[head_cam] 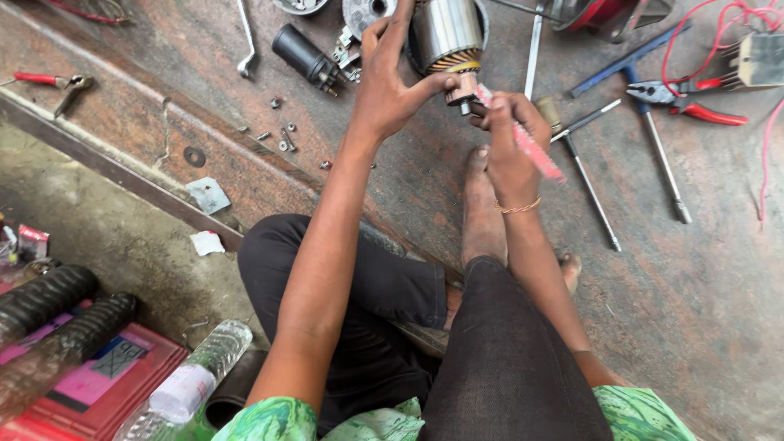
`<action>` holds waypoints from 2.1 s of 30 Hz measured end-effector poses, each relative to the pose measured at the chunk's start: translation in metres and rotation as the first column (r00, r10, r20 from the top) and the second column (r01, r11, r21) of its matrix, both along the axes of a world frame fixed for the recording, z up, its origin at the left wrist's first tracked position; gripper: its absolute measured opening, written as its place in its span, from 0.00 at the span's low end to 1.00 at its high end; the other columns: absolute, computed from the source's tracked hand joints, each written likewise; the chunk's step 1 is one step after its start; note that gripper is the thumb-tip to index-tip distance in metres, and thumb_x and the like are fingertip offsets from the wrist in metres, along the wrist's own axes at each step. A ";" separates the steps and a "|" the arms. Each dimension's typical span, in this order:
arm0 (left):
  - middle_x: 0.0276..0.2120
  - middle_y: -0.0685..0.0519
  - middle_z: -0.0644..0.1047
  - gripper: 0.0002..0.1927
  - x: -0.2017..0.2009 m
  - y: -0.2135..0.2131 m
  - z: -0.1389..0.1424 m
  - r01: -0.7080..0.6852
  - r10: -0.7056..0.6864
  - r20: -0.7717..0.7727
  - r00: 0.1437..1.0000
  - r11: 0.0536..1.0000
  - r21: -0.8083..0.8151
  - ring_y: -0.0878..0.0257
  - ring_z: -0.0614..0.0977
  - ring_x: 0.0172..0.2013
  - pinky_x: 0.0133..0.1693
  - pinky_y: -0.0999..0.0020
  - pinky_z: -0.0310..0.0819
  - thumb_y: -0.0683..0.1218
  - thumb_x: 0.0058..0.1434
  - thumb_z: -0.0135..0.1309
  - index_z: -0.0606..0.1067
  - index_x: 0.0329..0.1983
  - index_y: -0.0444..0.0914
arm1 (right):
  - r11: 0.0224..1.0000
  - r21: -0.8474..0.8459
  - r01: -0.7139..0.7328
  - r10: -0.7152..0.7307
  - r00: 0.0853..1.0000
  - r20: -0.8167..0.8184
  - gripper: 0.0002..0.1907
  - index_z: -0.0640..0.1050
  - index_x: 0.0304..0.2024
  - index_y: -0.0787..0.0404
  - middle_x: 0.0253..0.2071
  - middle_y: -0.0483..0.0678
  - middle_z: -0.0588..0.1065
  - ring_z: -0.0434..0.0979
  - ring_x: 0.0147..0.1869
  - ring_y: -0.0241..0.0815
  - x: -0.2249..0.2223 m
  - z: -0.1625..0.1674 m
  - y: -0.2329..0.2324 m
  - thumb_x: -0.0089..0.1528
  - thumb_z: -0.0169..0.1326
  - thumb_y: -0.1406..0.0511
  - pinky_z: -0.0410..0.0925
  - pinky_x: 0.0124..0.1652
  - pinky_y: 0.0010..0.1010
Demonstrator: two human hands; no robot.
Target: The person sits on the floor holding an electric motor armature and uses a small file to file the copper commutator, rotating the armature with one hand while filing with the other. They continue filing around the commutator surface throughout the episode.
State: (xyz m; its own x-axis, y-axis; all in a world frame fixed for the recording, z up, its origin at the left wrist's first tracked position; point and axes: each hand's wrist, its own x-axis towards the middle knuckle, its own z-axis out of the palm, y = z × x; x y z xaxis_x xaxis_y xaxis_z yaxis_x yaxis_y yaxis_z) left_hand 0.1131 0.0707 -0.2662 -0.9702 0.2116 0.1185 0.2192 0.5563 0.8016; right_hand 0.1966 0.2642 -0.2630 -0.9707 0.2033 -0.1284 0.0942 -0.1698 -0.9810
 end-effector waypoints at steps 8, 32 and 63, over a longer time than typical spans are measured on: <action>0.76 0.51 0.64 0.62 -0.002 -0.002 -0.003 0.053 -0.053 0.028 0.998 0.999 0.007 0.51 0.68 0.70 0.76 0.54 0.59 0.75 0.54 0.67 0.51 0.83 0.48 | 0.736 0.677 -0.025 0.111 0.990 -0.083 0.20 0.69 0.29 0.69 0.25 0.54 0.65 0.64 0.28 0.48 -0.003 0.031 0.008 0.73 0.56 0.66 0.59 0.33 0.39; 0.75 0.54 0.68 0.62 -0.003 -0.005 -0.007 0.036 -0.036 0.019 0.999 0.999 -0.020 0.50 0.67 0.69 0.73 0.52 0.64 0.78 0.50 0.66 0.53 0.81 0.53 | 0.644 0.760 -0.089 0.222 0.972 -0.074 0.18 0.68 0.32 0.69 0.28 0.61 0.66 0.69 0.32 0.63 -0.018 0.047 0.006 0.74 0.53 0.64 0.61 0.34 0.45; 0.75 0.56 0.68 0.63 -0.005 -0.007 -0.013 0.010 -0.009 0.021 1.000 0.997 -0.079 0.50 0.65 0.70 0.73 0.52 0.61 0.80 0.47 0.65 0.54 0.81 0.52 | 0.470 0.864 -0.182 0.284 0.958 0.048 0.18 0.69 0.32 0.66 0.29 0.62 0.70 0.72 0.34 0.66 -0.023 0.060 0.005 0.74 0.52 0.62 0.63 0.34 0.50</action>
